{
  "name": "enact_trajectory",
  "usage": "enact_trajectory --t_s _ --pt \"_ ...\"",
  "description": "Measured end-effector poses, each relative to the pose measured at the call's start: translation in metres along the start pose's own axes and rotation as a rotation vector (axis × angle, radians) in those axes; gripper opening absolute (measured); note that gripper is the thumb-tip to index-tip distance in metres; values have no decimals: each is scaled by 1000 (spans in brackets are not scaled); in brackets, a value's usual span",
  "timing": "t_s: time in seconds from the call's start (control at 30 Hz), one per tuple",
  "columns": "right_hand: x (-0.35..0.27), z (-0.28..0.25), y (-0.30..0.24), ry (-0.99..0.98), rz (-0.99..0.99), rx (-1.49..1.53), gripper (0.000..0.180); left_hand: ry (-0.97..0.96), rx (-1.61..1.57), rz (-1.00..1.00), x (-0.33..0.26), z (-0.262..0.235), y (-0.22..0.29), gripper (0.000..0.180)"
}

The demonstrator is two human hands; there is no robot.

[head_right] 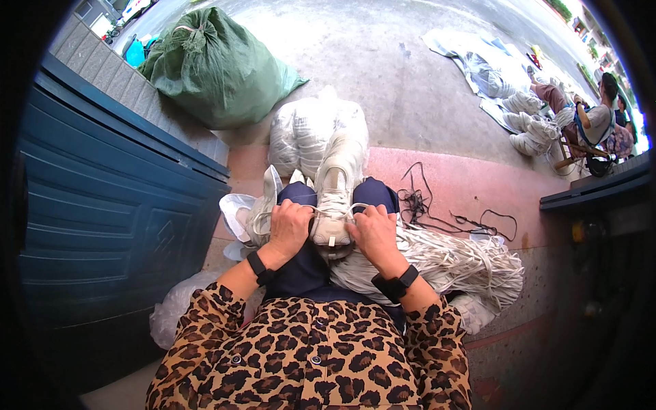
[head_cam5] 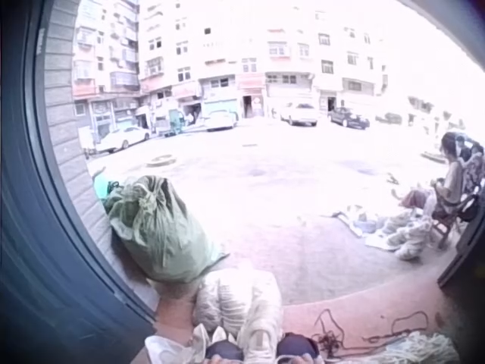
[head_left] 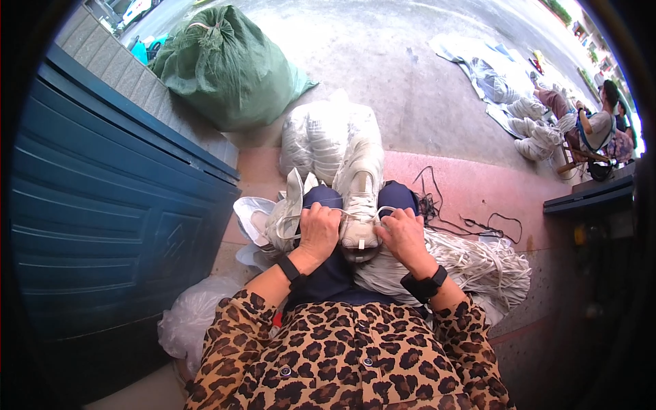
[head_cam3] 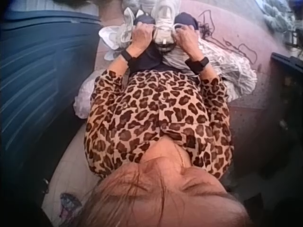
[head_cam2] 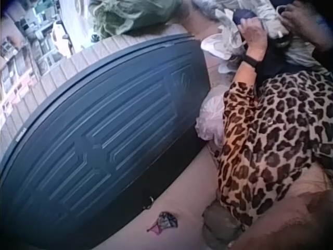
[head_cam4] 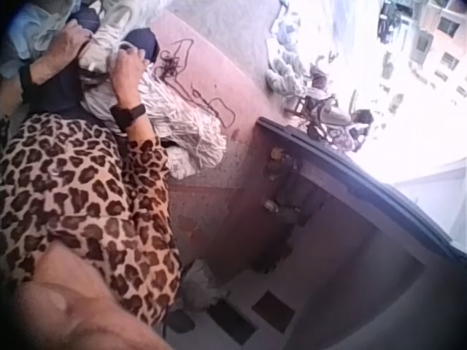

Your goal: Lacing white athletic shoes in a semi-outdoor workshop environment.

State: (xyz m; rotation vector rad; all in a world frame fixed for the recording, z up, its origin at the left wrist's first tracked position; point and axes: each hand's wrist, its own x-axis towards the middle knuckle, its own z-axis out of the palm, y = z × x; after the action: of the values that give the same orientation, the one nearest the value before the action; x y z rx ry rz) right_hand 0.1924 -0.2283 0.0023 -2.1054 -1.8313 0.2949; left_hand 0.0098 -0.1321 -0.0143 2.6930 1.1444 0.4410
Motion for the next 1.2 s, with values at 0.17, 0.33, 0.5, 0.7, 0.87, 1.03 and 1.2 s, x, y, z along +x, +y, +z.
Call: enact_trajectory --t_s 0.17,0.33,0.5,0.7,0.87,1.03,1.2 --pt "-1 5 -1 -60 62 -46 14 15 -75 -3 -8 -10 14 20" --pt "-2 15 3 32 13 20 13 32 -23 -38 -10 -13 12 19" --pt "-2 16 5 42 20 91 16 -18 15 -30 -12 0 9 19" --pt "-2 22 8 110 95 255 13 -19 -116 -26 -5 6 13 15" --pt "-3 29 11 165 183 435 11 51 -183 71 8 -18 20 14" --pt "-2 35 12 193 140 509 12 -100 -510 1 71 15 36 19" --pt "-3 30 4 254 -58 357 9 -707 -457 24 109 31 45 38"
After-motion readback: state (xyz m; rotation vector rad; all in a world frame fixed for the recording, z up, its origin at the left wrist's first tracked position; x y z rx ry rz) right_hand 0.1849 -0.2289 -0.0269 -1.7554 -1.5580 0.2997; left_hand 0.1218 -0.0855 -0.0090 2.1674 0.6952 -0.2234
